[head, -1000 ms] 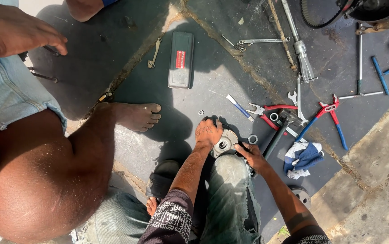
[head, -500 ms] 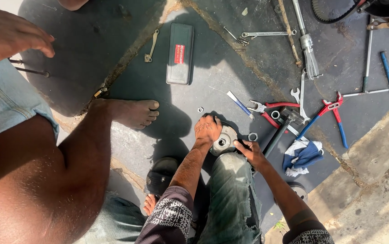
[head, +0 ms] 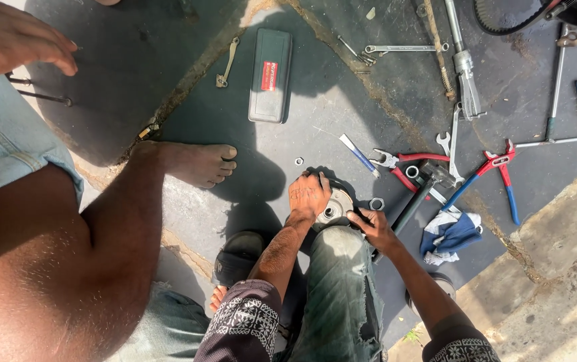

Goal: The person cleans a clutch assembly with a rag and a small tool, then installs it into the rear engine compartment of a white scooter. They align the part by hand and secure it in place.

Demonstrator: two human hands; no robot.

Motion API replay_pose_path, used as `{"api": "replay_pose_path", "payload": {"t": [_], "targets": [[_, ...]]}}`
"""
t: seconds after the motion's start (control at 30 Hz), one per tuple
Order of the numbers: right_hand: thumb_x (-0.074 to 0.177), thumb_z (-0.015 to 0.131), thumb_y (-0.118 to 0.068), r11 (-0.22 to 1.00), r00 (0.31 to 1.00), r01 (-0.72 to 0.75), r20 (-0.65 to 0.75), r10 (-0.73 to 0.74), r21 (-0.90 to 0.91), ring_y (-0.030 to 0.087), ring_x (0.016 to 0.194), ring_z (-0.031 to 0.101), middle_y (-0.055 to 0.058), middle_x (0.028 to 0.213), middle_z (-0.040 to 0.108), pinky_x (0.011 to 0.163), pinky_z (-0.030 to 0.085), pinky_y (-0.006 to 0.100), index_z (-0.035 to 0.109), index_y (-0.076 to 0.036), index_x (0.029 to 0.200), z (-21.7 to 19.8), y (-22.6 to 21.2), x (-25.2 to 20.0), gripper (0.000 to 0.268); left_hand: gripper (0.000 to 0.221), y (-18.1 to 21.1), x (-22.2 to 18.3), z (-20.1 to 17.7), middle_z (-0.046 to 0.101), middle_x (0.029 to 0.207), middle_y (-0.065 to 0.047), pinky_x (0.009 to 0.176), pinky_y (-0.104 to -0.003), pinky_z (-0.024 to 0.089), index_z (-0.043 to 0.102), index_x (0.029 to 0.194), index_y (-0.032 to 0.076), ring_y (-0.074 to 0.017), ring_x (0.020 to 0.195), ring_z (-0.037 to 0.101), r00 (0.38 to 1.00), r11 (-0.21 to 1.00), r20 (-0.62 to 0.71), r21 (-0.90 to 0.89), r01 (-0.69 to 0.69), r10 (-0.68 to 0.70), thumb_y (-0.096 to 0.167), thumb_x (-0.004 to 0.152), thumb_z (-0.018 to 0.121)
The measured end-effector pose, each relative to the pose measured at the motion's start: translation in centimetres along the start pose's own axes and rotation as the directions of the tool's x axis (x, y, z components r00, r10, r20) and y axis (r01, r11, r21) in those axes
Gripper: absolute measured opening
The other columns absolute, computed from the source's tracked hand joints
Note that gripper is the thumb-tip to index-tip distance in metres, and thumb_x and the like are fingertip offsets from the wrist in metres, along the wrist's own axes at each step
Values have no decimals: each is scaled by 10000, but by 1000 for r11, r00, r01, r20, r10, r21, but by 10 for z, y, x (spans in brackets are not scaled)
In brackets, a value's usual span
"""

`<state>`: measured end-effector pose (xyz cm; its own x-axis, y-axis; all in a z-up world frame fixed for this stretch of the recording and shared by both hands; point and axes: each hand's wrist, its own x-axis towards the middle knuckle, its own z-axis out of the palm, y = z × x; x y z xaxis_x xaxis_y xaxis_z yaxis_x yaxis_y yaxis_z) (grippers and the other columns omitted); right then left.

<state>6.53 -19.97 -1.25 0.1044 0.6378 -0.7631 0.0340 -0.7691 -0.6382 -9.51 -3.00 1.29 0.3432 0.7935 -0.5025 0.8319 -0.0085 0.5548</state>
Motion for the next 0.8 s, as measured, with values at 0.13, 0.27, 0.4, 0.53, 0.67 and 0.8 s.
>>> {"api": "replay_pose_path", "payload": {"t": [0.13, 0.27, 0.4, 0.53, 0.67, 0.8], "targets": [[945, 678, -373, 988, 996, 73, 43, -79, 135, 74, 815, 623, 26, 925, 768, 758, 515, 268, 765, -11, 1083, 2, -18, -7, 397, 423, -3, 0, 3, 730, 890, -246, 759, -475, 576, 750, 832, -11, -404, 783, 723, 999, 1000, -29, 19, -19, 20, 302, 976, 505], [970, 689, -362, 997, 997, 74, 6, -74, 37, 50, 723, 561, -3, 813, 723, 674, 488, 267, 775, -12, 995, 0, -10, -6, 362, 430, -4, -5, 10, 734, 841, -227, 707, -475, 582, 740, 794, 0, -401, 732, 721, 994, 999, -106, 20, -38, 40, 300, 984, 498], [964, 727, -368, 999, 1000, -8, -16, 7, -38, 56, 564, 422, -25, 656, 553, 510, 356, 266, 794, -14, 935, -2, 11, -3, 361, 424, -14, -9, 24, 731, 823, -231, 670, -491, 574, 715, 821, 6, -396, 712, 719, 982, 998, -178, 28, -60, 64, 298, 1011, 474], [966, 729, -370, 1000, 999, 0, 35, -1, 12, 42, 519, 389, -48, 619, 486, 454, 313, 259, 763, -2, 935, -5, -3, 1, 371, 428, -3, -6, 5, 729, 824, -234, 665, -493, 571, 695, 874, -4, -416, 708, 709, 984, 998, -169, 0, -58, 57, 323, 1031, 469], [935, 713, -267, 991, 999, -44, 38, 39, 130, 27, 510, 420, -70, 645, 587, 432, 323, 258, 763, -67, 1043, -1, -2, -2, 233, 408, 10, -9, -10, 709, 757, -259, 703, -502, 573, 692, 1022, -10, -435, 708, 713, 997, 997, -48, -55, 60, -63, 337, 1008, 477], [968, 726, -187, 977, 995, 74, 58, -87, 201, 24, 551, 390, -83, 683, 545, 459, 304, 261, 775, -9, 1016, -3, 39, 14, 191, 398, 19, -4, -24, 733, 931, -232, 810, -497, 564, 728, 1006, 10, -431, 859, 713, 999, 995, -21, -98, 26, -28, 313, 995, 471]]}}
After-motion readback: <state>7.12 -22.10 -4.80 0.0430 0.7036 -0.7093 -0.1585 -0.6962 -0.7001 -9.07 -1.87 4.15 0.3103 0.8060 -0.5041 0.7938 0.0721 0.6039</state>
